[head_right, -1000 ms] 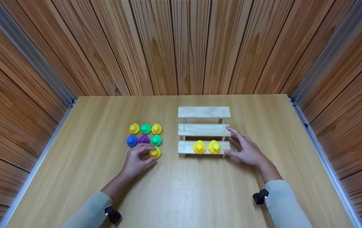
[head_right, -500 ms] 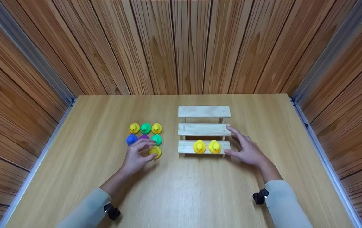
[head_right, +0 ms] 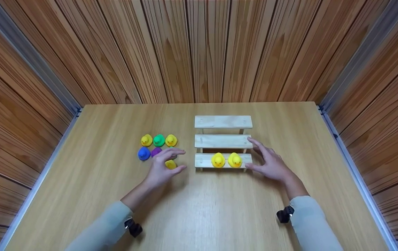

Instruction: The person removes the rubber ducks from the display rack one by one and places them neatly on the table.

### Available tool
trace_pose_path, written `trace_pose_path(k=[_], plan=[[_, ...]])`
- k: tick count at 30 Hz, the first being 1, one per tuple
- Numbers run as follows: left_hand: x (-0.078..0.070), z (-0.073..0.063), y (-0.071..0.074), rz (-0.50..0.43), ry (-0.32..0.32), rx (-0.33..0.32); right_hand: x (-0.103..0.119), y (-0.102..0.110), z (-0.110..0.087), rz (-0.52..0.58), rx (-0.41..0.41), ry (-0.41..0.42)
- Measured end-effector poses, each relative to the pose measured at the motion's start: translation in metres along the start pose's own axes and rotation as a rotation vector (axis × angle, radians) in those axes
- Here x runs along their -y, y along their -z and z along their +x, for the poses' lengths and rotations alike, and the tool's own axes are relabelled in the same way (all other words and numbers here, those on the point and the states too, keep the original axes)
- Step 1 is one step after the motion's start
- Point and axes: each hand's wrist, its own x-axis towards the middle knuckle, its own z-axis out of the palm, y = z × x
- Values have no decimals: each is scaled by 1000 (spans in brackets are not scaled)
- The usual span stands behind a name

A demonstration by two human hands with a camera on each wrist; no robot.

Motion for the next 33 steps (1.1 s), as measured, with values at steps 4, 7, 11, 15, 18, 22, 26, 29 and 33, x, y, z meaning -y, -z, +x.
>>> trace_pose_path(k=[4, 7, 11, 15, 18, 22, 26, 29, 33], plan=[[-8, 5, -10, -34, 2, 38, 1, 1, 1, -1, 2, 7], [-15, 9, -18, -45, -5, 68, 2, 1, 1, -1, 6, 4], [-22, 14, -27, -56, -30, 104, 3, 2, 1, 0, 9, -4], [-25, 17, -36, -52, -57, 130, 2, 0, 1, -6, 7, -16], [-28, 19, -42, -63, -68, 132, 2, 0, 1, -11, 2, -17], [-32, 23, -48, -88, -70, 139, 2, 0, 1, -11, 2, -8], [-35, 27, -56, -77, -73, 147, 2, 1, 1, -5, 4, -2], [-36, 30, -62, -78, -70, 152, 1, 1, 0, -3, 3, 1], [-36, 33, -70, -92, -44, 161, 1, 1, 0, 5, 5, 4]])
